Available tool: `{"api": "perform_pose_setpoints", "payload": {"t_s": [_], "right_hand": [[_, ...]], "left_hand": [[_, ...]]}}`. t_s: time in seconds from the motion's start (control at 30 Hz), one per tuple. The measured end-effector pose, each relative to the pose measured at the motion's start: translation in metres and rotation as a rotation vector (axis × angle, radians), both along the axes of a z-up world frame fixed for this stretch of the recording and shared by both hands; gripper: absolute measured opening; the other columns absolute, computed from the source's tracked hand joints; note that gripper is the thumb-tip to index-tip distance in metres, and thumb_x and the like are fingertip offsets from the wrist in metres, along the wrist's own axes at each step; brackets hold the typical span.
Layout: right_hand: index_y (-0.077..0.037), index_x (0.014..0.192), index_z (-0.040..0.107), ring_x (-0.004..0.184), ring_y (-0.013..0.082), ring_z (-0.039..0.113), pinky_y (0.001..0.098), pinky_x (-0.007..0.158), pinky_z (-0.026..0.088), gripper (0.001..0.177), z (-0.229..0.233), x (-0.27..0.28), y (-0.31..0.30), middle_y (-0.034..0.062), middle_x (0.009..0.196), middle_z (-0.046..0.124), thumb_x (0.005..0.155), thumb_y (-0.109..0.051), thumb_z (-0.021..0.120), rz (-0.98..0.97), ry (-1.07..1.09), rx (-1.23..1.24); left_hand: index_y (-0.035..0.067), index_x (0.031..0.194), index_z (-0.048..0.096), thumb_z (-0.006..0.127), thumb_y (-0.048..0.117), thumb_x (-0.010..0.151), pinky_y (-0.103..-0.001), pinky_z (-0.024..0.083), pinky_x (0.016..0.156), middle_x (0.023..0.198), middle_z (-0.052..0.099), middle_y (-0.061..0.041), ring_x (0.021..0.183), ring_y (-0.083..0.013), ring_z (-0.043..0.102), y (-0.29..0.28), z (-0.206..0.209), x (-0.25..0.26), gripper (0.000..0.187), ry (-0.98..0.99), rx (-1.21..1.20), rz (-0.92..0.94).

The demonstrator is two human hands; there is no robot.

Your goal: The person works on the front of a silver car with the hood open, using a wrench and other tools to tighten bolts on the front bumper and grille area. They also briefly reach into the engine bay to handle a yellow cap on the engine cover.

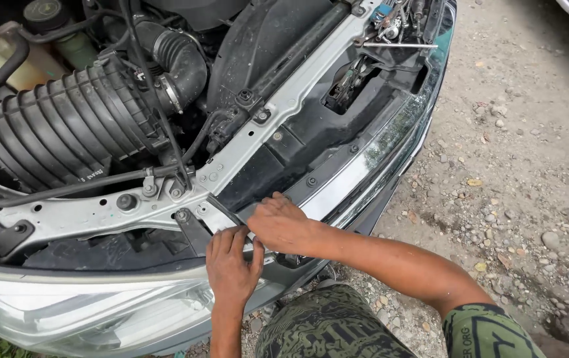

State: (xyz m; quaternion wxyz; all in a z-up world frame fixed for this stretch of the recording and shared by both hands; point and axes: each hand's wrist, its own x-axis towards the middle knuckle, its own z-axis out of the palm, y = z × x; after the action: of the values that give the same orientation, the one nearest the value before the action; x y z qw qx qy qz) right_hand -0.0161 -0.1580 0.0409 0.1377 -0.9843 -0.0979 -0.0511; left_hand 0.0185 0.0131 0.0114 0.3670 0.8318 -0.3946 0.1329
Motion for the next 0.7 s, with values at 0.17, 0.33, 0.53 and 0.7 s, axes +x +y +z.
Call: {"api": "perform_pose_setpoints", "payload": {"t_s": [0.17,0.33,0.53,0.7], "right_hand": [[-0.002,0.084,0.071,0.100,0.0381,0.066,0.0545,0.095,0.047,0.018,-0.001,0.001,0.014,0.0221,0.091,0.069,0.081,-0.020,0.071,-0.054,0.134,-0.148],[0.004,0.098,0.068,0.096,0.0436,0.068,0.0597,0.091,0.047,0.031,-0.004,-0.010,0.016,0.0266,0.094,0.070,0.083,-0.023,0.070,-0.227,0.164,-0.031],[-0.002,0.084,0.070,0.093,0.0434,0.068,0.0558,0.088,0.049,0.025,0.013,-0.005,-0.002,0.0250,0.088,0.070,0.091,-0.026,0.066,-0.208,0.240,-0.084],[-0.001,0.078,0.067,0.087,0.0446,0.067,0.0545,0.084,0.051,0.021,0.008,-0.001,0.000,0.0248,0.083,0.069,0.086,-0.021,0.067,-0.060,0.132,-0.079]], "left_hand": [[0.001,0.108,0.068,0.073,0.026,0.082,-0.051,0.043,0.103,0.113,0.067,-0.013,0.112,-0.0363,0.061,0.000,-0.009,0.003,0.036,-0.040,0.031,-0.023],[0.004,0.110,0.069,0.067,0.019,0.090,-0.051,0.043,0.106,0.111,0.066,-0.011,0.111,-0.0360,0.061,-0.003,-0.004,-0.001,0.025,-0.090,-0.011,0.014],[0.003,0.113,0.069,0.066,0.019,0.091,-0.053,0.042,0.108,0.111,0.065,-0.013,0.109,-0.0339,0.061,-0.001,-0.006,-0.001,0.028,-0.082,-0.021,0.003],[0.002,0.119,0.067,0.066,0.018,0.095,-0.051,0.040,0.115,0.121,0.066,-0.011,0.119,-0.0306,0.062,0.013,-0.004,0.001,0.029,-0.035,-0.068,-0.046]]}}
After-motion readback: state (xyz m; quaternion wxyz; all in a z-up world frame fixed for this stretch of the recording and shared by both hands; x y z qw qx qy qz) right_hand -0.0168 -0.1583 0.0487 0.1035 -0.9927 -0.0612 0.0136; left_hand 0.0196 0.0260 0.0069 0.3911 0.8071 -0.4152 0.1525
